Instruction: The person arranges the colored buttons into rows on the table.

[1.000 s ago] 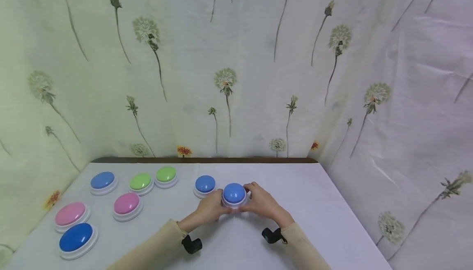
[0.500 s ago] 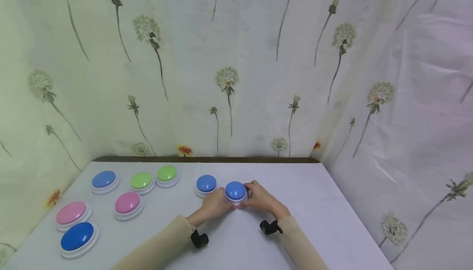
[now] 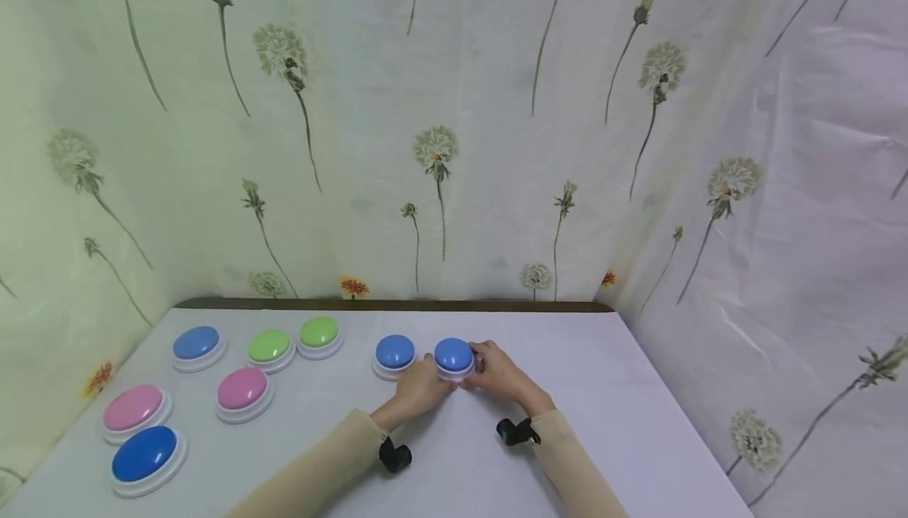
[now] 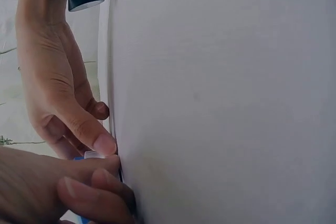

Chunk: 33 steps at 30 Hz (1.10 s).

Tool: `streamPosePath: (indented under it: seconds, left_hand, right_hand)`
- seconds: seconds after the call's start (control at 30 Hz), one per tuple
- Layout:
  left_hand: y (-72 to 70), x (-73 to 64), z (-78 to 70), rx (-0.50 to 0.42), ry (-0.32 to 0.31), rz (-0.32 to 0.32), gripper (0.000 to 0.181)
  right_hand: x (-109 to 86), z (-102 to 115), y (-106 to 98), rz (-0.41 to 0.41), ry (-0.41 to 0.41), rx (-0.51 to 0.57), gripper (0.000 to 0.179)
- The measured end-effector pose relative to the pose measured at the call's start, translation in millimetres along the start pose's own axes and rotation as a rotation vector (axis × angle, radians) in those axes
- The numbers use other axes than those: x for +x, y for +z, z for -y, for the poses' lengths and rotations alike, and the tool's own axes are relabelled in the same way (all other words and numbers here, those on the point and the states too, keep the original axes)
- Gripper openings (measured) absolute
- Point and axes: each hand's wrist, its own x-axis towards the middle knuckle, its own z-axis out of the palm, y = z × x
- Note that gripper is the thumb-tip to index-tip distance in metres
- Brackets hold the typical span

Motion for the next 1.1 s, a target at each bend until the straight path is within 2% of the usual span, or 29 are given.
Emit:
streamPosePath:
  seconds: [0.3,0.43,0.63,0.77,0.9,1.0,1.1]
  left_hand:
    - [-0.5,1.2,-1.2,-0.011,-0.054,0.019,0.075]
    - [-1.1,-0.5,-0.2,-0.022,-0.047,0.019,0.076]
    - [-3.1,-3.2,1.3,-0.069,-0.017,0.032,0.081]
    - [-9.3,-10.6,1.5,-0.066,0.022,0.075,0.08]
    - [-20.5,-23.6,2.6,-0.117,0.074,0.14,0.069]
    - [-33.2,-33.2,7.5,-0.214,0.086,0.224,0.062]
    - [-47.8,-40.2,16.8,-0.302,0.111,0.31,0.057]
  right_hand:
    - [6.6,5.4,5.5,-0.023,0.007,0.052,0.072]
    - [5.4,7.7,7.2,-0.014,0.038,0.072,0.073]
    - [1.3,10.2,2.7,-0.016,-0.005,0.077,0.077]
    - [-2.6,10.5,-1.9,-0.019,0.036,0.055,0.088]
    - [-8.5,11.5,-2.2,-0.049,0.072,-0.012,0.095]
    - [-15.5,17.3,-2.8,-0.111,0.053,-0.06,0.1]
    - [-22.6,26.0,-4.8,-0.174,0.018,-0.062,0.098]
